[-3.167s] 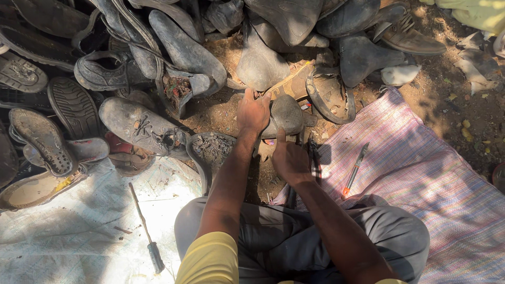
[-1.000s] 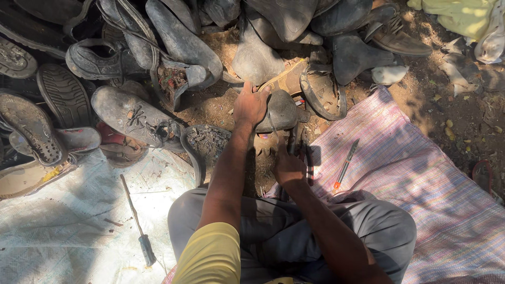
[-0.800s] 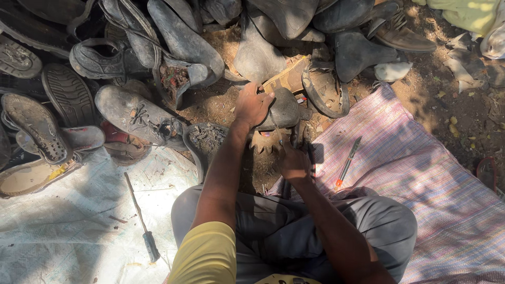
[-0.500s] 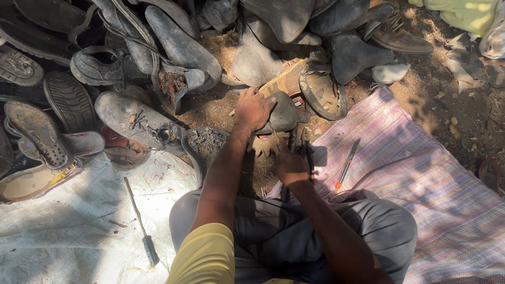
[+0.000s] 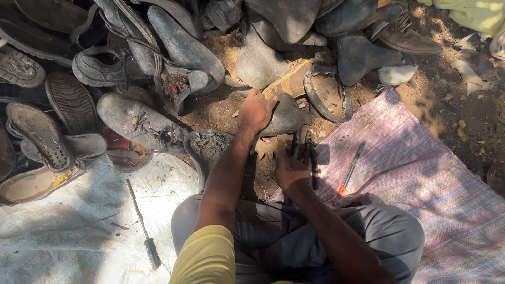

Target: The person sits on a mat surrounded by worn shoes and uses a knife and a hammer to pry apart and separate the sole from the upper of a shoe. The person repeatedly strikes the shoe with the hammer and uses the knife to cut and remove material from the sole area.

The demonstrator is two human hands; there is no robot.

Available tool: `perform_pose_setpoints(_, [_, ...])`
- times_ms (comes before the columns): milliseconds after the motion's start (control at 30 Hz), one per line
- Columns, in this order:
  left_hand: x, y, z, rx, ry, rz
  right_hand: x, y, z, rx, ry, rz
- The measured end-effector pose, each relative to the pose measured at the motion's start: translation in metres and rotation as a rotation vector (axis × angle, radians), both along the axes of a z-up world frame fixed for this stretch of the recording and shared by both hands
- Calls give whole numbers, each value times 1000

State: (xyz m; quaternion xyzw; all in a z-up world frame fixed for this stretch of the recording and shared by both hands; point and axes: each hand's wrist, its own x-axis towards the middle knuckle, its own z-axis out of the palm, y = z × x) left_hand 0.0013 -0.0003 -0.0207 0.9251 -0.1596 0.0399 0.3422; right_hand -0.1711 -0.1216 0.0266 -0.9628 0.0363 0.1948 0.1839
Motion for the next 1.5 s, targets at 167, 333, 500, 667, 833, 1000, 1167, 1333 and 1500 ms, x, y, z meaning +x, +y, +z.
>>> perform_pose_setpoints(167, [3,0,-5,1,6,24,16,11,8,43,-85,-31])
perform_pose_setpoints(333, [12,0,6,78,25,-19,-9,4,5,41,142,-128])
perform_pose_setpoints(500, [-6,1,5,-29,92,20,3,9,-6,32,68,-93])
perform_pose_setpoints(667, [6,-1,-3,-50,36,-11,-23,-2,-18,-3,-69,-78])
perform_pose_setpoints(833, [15,0,-13,-54,70,-57,7,-5,-51,-98,-87,-4])
perform_pose_setpoints(1000, [26,1,-7,-87,4,-57,-22,6,-17,-232,-603,119])
perform_pose_setpoints(1167, [31,-2,-3,-58,332,-37,3,10,-2,-44,206,-175])
perform_pose_setpoints(1333, [28,2,-23,-180,-45,-21,10,-13,-59,14,-290,15])
perform_pose_setpoints(1500, [35,4,-8,-51,324,-32,-29,-16,-96,136,-338,-19])
